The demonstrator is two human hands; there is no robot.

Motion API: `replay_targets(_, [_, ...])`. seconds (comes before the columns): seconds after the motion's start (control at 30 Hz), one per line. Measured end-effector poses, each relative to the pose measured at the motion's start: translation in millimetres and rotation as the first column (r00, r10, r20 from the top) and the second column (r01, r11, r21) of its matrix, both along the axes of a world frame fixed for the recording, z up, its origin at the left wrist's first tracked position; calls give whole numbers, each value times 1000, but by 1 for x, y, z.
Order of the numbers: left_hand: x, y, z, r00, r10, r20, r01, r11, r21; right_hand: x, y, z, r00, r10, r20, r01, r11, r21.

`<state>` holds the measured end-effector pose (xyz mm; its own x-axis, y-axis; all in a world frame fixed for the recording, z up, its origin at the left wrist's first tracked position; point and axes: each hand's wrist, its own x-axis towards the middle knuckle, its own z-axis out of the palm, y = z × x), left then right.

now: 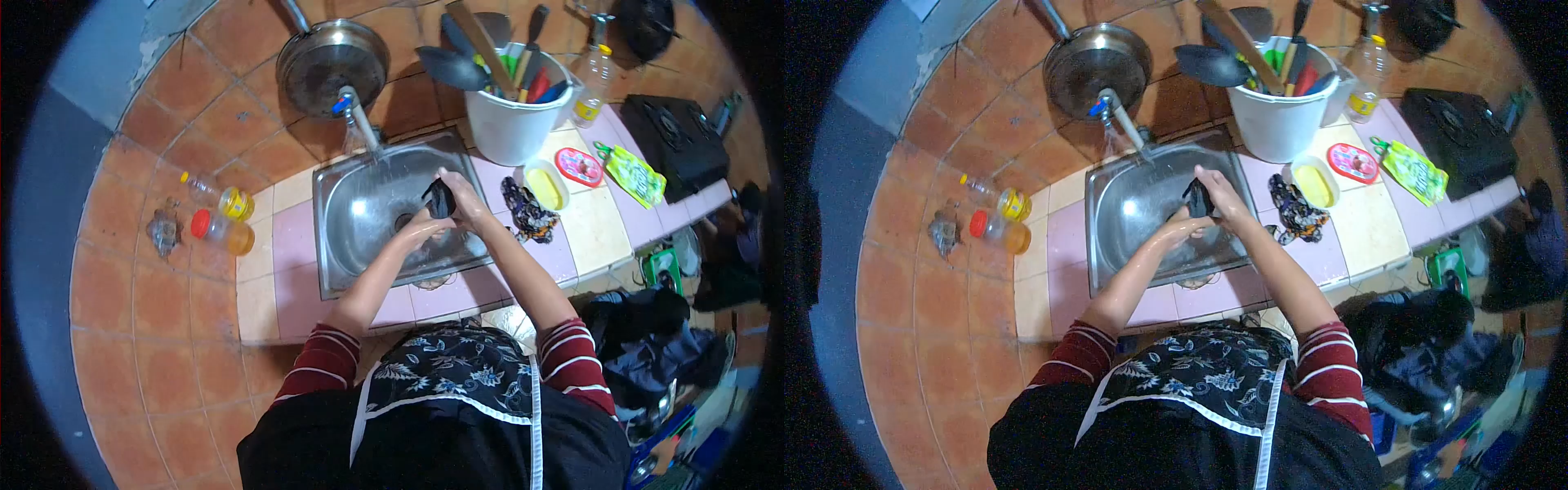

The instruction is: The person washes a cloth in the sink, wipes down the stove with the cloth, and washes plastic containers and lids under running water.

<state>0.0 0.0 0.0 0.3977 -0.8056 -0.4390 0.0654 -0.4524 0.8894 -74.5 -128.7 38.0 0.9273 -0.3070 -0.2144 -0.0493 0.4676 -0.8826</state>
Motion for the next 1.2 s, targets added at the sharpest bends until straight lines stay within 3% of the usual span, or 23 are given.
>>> replay_targets(0.07, [-3, -3, 25, 975, 18, -219, -46, 991, -125, -36, -11, 9, 998, -46, -40, 39, 984, -174])
replay_targets(0.1, [-33, -15, 42, 977, -53, -208, 7, 977, -214, -72, -23, 9, 991, -70, 110, 96, 963, -250])
replay_targets(0.17, [-47, -7, 56, 833, -54, -551, -141, 942, -305, -114, -17, 4, 992, -87, 92, 111, 947, -302])
replay_targets(0.23, [-68, -4, 46, 832, -142, -536, -63, 936, -346, -154, 13, 10, 975, -210, 64, 220, 939, -264])
replay_targets(0.3, [-95, -5, 36, 909, -145, -391, 37, 962, -270, -184, 34, -2, 918, -349, 187, 388, 889, -244])
replay_targets(0.37, [-130, -8, 22, 828, -41, -560, -196, 913, -357, -224, 56, -11, 792, -575, 205, 560, 818, 129])
replay_targets(0.43, [-162, -1, 21, 710, -24, -704, -317, 882, -349, -273, 82, -10, 624, -751, 217, 727, 660, 190])
replay_targets(0.47, [-162, -9, -17, 617, -16, -787, -398, 856, -329, -297, 97, -8, 577, -773, 263, 722, 634, 279])
replay_targets(0.57, [-214, 12, -31, 638, 11, -770, -245, 951, -190, -362, 133, -14, 464, -861, 209, 834, 504, 223])
replay_targets(0.63, [-253, 30, -38, 795, -208, -570, 153, 978, -144, -398, 162, 4, 399, -917, 11, 917, 399, -25])
replay_targets(0.67, [-274, 37, -42, 749, -305, -589, 264, 952, -157, -419, 173, 4, 376, -917, 131, 888, 316, -334])
replay_targets(0.7, [-286, 46, -45, 777, -556, -296, 544, 829, -130, -436, 184, -2, 376, -903, 209, 775, 183, -606])
replay_targets(0.73, [-302, 53, -49, 648, -761, 19, 761, 646, -58, -455, 198, -5, 439, -855, 275, 695, 129, -708])
replay_targets(0.77, [-320, 57, -57, 533, -822, 199, 842, 495, -212, -472, 212, -16, 462, -845, 268, 607, 81, -791])
replay_targets(0.8, [-352, 65, -35, 475, -864, 168, 869, 432, -240, -491, 235, -6, 463, -885, 51, 440, 179, -880])
replay_targets(0.83, [-382, 74, -12, 386, -904, 184, 913, 345, -218, -509, 255, 3, 480, -874, -77, 408, 300, -862])
replay_targets(0.87, [-410, 77, -13, 256, -939, 231, 942, 188, -279, -529, 276, 9, 464, -878, -112, 400, 321, -858])
replay_targets(0.93, [-458, 83, -7, 28, -946, 323, 931, -93, -353, -561, 313, -11, 312, -949, 41, 457, 112, -882])
replay_targets(0.97, [-486, 91, 1, 2, -996, 91, 943, -29, -333, -582, 329, -18, 240, -965, 104, 475, 23, -880])
replay_targets(1.0, [-512, 95, 0, -82, -965, 250, 947, -153, -283, -604, 352, -14, 121, -990, 78, 425, -19, -905])
replay_targets(1.07, [-564, 99, -25, -168, -839, 517, 912, -332, -242, -656, 396, -21, 33, -999, -40, 299, 48, -953])
replay_targets(1.1, [-593, 109, -12, -277, -921, 273, 937, -322, -137, -678, 420, -28, 2, -998, -58, 286, 56, -957])
replay_targets(1.2, [-670, 140, -10, -475, -830, 293, 855, -514, -69, -728, 493, -57, -106, -980, -169, 240, 140, -961])
